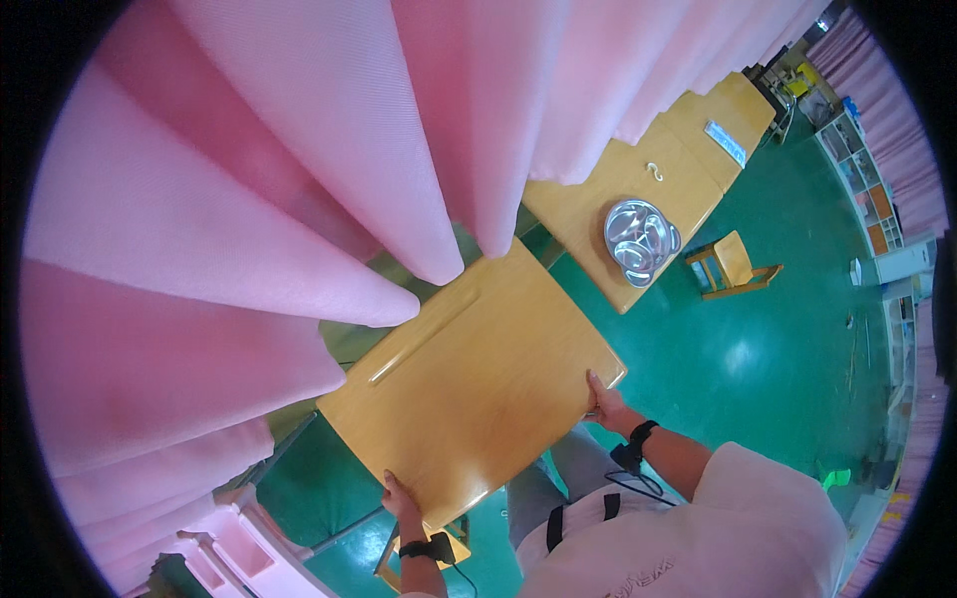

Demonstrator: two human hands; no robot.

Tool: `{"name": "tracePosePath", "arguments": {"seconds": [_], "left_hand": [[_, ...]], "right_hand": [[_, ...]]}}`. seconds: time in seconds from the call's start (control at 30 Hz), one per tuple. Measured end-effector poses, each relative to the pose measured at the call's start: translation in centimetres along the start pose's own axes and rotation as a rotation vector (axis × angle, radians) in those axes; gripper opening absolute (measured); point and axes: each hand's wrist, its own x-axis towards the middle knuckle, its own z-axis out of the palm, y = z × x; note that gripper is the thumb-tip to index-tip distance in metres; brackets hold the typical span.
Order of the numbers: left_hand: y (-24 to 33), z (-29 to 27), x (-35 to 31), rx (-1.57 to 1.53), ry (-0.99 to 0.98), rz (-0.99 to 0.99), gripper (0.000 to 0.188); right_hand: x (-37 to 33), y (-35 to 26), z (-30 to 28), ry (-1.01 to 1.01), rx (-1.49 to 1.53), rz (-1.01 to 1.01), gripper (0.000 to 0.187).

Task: The person inserts four metal legs into the base of a pink plastic child's seat, then places the assembled chair on the floor near other furniture.

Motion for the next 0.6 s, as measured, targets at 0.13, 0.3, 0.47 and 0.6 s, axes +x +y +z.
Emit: {"name": "tracePosePath", "arguments": {"seconds": [0.13, 0.3, 0.47, 0.6], "left_hand": [[1.6, 1.2, 1.2, 0.14, 0.019, -0.143, 0.064], [4.0, 6.3, 2.5, 0.103, 0.015, -0.005, 0.063], [6.9, 9.1, 5.4, 0.19, -0.005, -0.019, 0.063], [7.7, 9.7, 5.2, 0.064, -0.042, -0.059, 0.062]], "right_hand": [[3.0, -0.7, 0.8, 0.043, 0.133, -0.105, 0.066], [5.4, -5.3, 1.4, 0.071, 0.09, -0.134, 0.066], [5.3, -8.3, 4.4, 0.156, 0.174, -0.198, 0.064], [6.2, -8.7, 5.1, 0.203, 0.233, -0.227, 0.052]]}}
